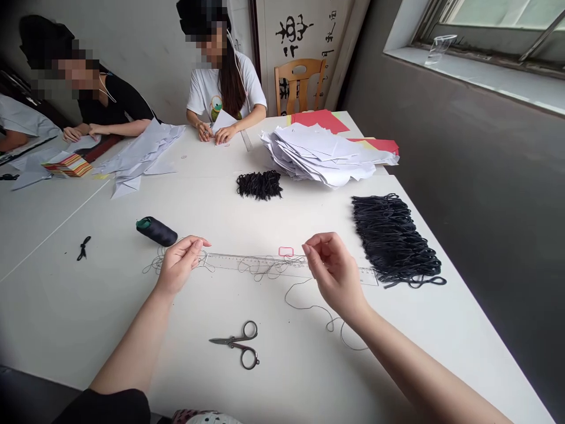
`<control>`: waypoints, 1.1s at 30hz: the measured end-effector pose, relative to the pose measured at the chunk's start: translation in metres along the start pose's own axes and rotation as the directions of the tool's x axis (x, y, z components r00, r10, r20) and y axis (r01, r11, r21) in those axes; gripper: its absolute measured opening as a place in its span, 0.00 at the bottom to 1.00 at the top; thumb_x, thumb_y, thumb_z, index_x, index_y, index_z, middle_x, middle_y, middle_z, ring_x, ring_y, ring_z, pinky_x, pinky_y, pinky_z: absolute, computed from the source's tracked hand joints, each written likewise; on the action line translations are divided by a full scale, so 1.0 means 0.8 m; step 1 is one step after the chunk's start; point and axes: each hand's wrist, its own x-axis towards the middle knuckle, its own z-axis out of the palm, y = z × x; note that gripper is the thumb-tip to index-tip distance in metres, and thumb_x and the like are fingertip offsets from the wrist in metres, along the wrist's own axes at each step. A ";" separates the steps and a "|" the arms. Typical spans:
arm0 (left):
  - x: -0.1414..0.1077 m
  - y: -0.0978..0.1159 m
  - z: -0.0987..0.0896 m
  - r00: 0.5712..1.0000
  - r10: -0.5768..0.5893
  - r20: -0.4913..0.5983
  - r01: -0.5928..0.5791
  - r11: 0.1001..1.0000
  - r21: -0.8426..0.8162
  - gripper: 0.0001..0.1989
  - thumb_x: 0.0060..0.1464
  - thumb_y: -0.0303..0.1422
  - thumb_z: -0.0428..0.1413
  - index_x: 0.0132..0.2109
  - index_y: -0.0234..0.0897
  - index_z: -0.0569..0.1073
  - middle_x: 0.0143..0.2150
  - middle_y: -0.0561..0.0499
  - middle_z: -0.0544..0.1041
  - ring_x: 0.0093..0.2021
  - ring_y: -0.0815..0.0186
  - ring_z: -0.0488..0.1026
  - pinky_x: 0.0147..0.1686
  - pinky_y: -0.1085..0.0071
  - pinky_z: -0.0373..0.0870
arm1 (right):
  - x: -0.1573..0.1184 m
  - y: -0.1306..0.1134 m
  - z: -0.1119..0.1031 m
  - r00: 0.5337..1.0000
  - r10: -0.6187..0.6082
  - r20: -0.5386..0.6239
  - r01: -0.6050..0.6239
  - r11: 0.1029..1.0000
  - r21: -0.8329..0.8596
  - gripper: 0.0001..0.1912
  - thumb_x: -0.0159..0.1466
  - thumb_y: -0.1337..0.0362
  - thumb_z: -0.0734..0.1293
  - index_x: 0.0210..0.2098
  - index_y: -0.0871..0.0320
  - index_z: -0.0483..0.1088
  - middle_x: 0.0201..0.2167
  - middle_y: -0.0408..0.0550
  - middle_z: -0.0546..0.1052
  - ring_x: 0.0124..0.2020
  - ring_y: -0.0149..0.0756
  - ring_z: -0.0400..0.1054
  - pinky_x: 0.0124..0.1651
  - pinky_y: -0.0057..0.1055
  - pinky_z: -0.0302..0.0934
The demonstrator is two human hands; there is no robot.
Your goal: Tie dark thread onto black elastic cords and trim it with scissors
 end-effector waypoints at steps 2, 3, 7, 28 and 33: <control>-0.001 0.000 -0.005 0.999 0.033 0.040 -0.034 0.999 0.019 0.16 0.60 0.45 0.54 0.37 0.37 0.77 0.21 0.58 0.52 0.21 0.72 0.49 0.22 0.72 0.48 | -0.008 -0.007 -0.010 1.000 -0.014 0.007 0.015 0.997 -0.074 0.06 0.68 0.60 0.64 0.37 0.56 0.64 0.20 0.39 0.63 0.19 0.26 0.56 0.19 0.24 0.54; -0.001 0.000 -0.008 0.997 0.056 0.048 -0.058 0.998 0.028 0.16 0.60 0.45 0.54 0.37 0.37 0.77 0.21 0.58 0.53 0.21 0.72 0.50 0.22 0.72 0.49 | -0.012 -0.011 -0.016 0.999 -0.039 0.032 0.043 0.990 -0.136 0.05 0.68 0.61 0.64 0.38 0.56 0.66 0.21 0.40 0.65 0.20 0.27 0.58 0.19 0.23 0.56; 0.001 0.001 -0.028 0.982 0.188 -0.008 -0.185 0.973 0.135 0.14 0.61 0.42 0.53 0.36 0.37 0.76 0.21 0.56 0.58 0.23 0.71 0.54 0.24 0.72 0.53 | -0.033 -0.023 -0.034 0.962 -0.203 0.182 0.260 0.879 -0.399 0.02 0.66 0.68 0.66 0.37 0.57 0.71 0.24 0.43 0.70 0.25 0.27 0.63 0.18 0.18 0.59; -0.039 0.055 0.004 0.933 0.324 -0.159 -0.177 0.794 0.581 0.16 0.59 0.35 0.54 0.53 0.41 0.76 0.57 0.44 0.74 0.36 0.65 0.75 0.33 0.70 0.72 | -0.078 -0.002 0.013 0.893 -0.358 0.274 0.450 0.738 -0.503 0.04 0.68 0.72 0.64 0.39 0.60 0.69 0.23 0.41 0.67 0.22 0.25 0.61 0.26 0.23 0.57; -0.070 0.052 0.084 0.741 -0.184 0.646 0.185 0.980 0.067 0.23 0.53 0.38 0.62 0.56 0.39 0.76 0.45 0.43 0.80 0.29 0.68 0.76 0.30 0.72 0.76 | -0.083 -0.010 0.021 0.865 -0.445 0.231 0.499 0.728 -0.469 0.05 0.66 0.74 0.65 0.39 0.60 0.69 0.21 0.39 0.63 0.21 0.25 0.57 0.25 0.24 0.54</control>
